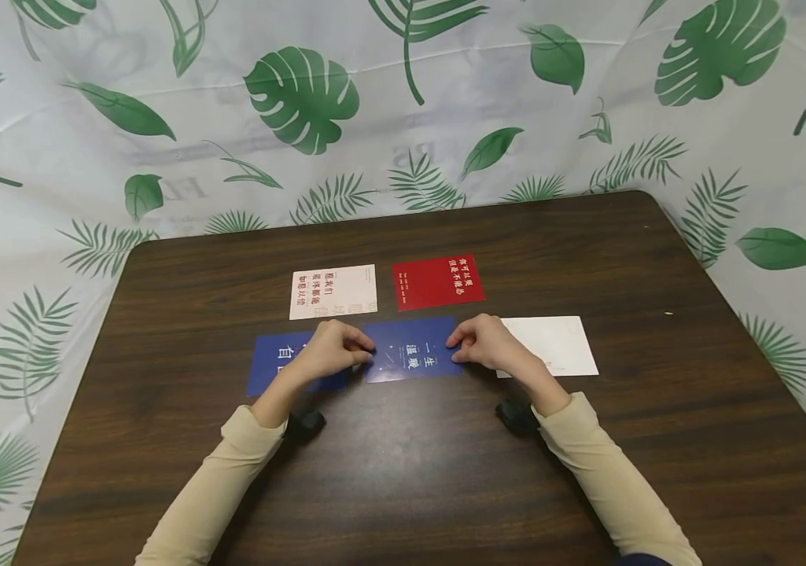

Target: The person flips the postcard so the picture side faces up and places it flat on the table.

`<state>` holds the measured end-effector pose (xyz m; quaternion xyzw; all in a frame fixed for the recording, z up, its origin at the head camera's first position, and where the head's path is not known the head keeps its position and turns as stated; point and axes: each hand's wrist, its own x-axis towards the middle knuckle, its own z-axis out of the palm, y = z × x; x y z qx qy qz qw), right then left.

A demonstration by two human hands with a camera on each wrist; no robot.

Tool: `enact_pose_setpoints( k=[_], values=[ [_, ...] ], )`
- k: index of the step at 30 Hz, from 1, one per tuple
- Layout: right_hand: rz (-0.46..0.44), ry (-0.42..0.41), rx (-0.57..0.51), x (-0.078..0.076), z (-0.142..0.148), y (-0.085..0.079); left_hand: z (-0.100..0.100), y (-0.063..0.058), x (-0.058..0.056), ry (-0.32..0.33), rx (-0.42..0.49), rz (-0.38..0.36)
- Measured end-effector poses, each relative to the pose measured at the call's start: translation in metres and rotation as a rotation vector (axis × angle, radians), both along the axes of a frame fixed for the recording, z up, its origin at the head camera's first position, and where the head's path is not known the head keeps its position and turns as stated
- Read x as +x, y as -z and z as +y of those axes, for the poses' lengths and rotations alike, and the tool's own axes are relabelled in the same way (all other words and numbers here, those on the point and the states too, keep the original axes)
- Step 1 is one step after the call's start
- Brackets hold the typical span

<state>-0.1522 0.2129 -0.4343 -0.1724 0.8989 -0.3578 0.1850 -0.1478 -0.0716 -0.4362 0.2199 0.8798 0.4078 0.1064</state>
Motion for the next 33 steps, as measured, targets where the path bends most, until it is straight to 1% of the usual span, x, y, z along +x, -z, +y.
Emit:
enact_pose_setpoints(
  k=[5, 8, 11, 15, 17, 20, 22, 26, 33],
  values=[
    [-0.002, 0.026, 0.004, 0.0, 0.0, 0.001, 0.0, 0.001, -0.001, 0.002, -0.003, -0.006],
    [-0.003, 0.033, -0.006, 0.001, 0.001, 0.002, 0.002, 0.003, -0.001, -0.007, 0.007, -0.012],
    [0.007, 0.046, -0.038, 0.002, 0.004, 0.003, 0.004, 0.004, -0.001, -0.023, 0.036, -0.021],
    [0.025, 0.103, -0.097, 0.003, 0.008, 0.002, 0.012, 0.0, -0.001, -0.032, 0.101, -0.038],
    [0.035, 0.134, -0.12, 0.003, 0.011, 0.001, 0.018, -0.004, -0.003, -0.027, 0.131, -0.036],
    [0.054, 0.171, -0.14, 0.004, 0.017, -0.001, 0.028, -0.007, -0.005, -0.001, 0.166, -0.026],
    [0.065, 0.189, -0.154, 0.005, 0.022, -0.003, 0.036, -0.008, -0.007, 0.023, 0.17, -0.012],
    [0.083, 0.216, -0.173, 0.007, 0.032, -0.006, 0.052, -0.01, -0.009, 0.062, 0.179, -0.016],
    [0.114, 0.28, -0.179, 0.01, 0.054, -0.008, 0.082, -0.014, -0.013, 0.108, 0.182, -0.006]
  ],
)
